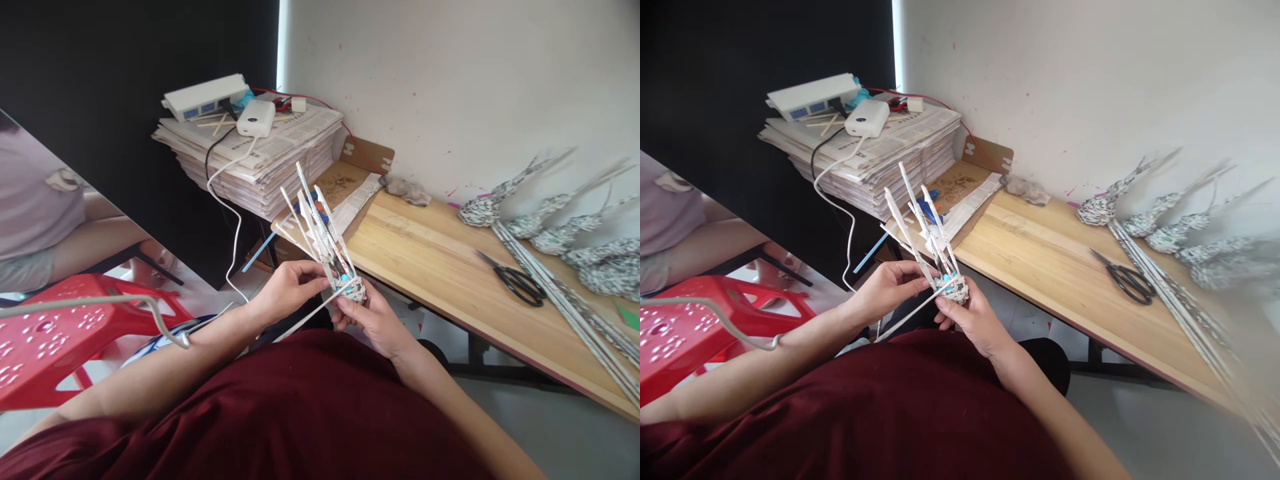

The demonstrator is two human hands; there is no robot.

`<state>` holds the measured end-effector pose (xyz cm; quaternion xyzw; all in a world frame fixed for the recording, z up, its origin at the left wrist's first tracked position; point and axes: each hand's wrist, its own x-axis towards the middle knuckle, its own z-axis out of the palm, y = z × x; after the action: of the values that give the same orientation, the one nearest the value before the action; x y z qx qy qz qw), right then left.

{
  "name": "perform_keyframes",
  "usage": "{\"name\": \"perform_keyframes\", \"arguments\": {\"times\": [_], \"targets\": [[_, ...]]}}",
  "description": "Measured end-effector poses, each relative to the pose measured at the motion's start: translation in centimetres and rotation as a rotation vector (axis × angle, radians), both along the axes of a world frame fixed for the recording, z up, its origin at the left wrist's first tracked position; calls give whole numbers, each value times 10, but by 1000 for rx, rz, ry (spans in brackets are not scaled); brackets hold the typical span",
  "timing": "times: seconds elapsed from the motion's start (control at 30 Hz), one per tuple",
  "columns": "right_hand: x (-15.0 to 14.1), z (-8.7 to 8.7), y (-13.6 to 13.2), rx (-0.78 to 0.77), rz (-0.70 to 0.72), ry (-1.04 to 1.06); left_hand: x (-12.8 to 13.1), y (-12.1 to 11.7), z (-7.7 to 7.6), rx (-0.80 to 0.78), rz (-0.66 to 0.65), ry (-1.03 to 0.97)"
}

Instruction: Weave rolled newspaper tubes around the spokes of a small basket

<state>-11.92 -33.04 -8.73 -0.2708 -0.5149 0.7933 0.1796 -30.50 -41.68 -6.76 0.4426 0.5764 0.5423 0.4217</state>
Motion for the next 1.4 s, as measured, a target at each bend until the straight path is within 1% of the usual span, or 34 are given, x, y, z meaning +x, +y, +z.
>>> {"name": "perform_keyframes", "arguments": {"times": [0.1,0.2,0.3,0.37,0.43,0.6,0.7,0.83,1.03,1.2,1.3,1.4], "targets": [[-1,1,-2,35,-30,-44,3,-1,0,-54,-4,-15],[-2,1,-3,80,-43,-79,5,-2,-1,-109,-4,-122],[-2,-1,-2,205,-115,-91,6,-2,-4,-155,25,-248],[-2,-2,-1,303,-167,-87,7,-2,-5,-178,48,-292],[-1,-4,0,364,-181,-93,8,-2,-6,-185,58,-321],[-1,-6,1,378,-160,-122,17,-3,-4,-148,78,-419],[-2,-5,0,433,-159,-150,21,-3,-5,-125,98,-502],[-3,-2,-1,492,-147,-176,22,-2,-8,-159,106,-543],[-3,-1,0,510,-133,-200,20,1,-11,-207,88,-658],[-3,-4,3,515,-94,-208,20,5,-13,-260,151,-700],[-3,-4,3,548,-83,-218,23,5,-14,-229,186,-707],[-3,-2,1,611,-82,-242,24,4,-18,-125,192,-680]]}}
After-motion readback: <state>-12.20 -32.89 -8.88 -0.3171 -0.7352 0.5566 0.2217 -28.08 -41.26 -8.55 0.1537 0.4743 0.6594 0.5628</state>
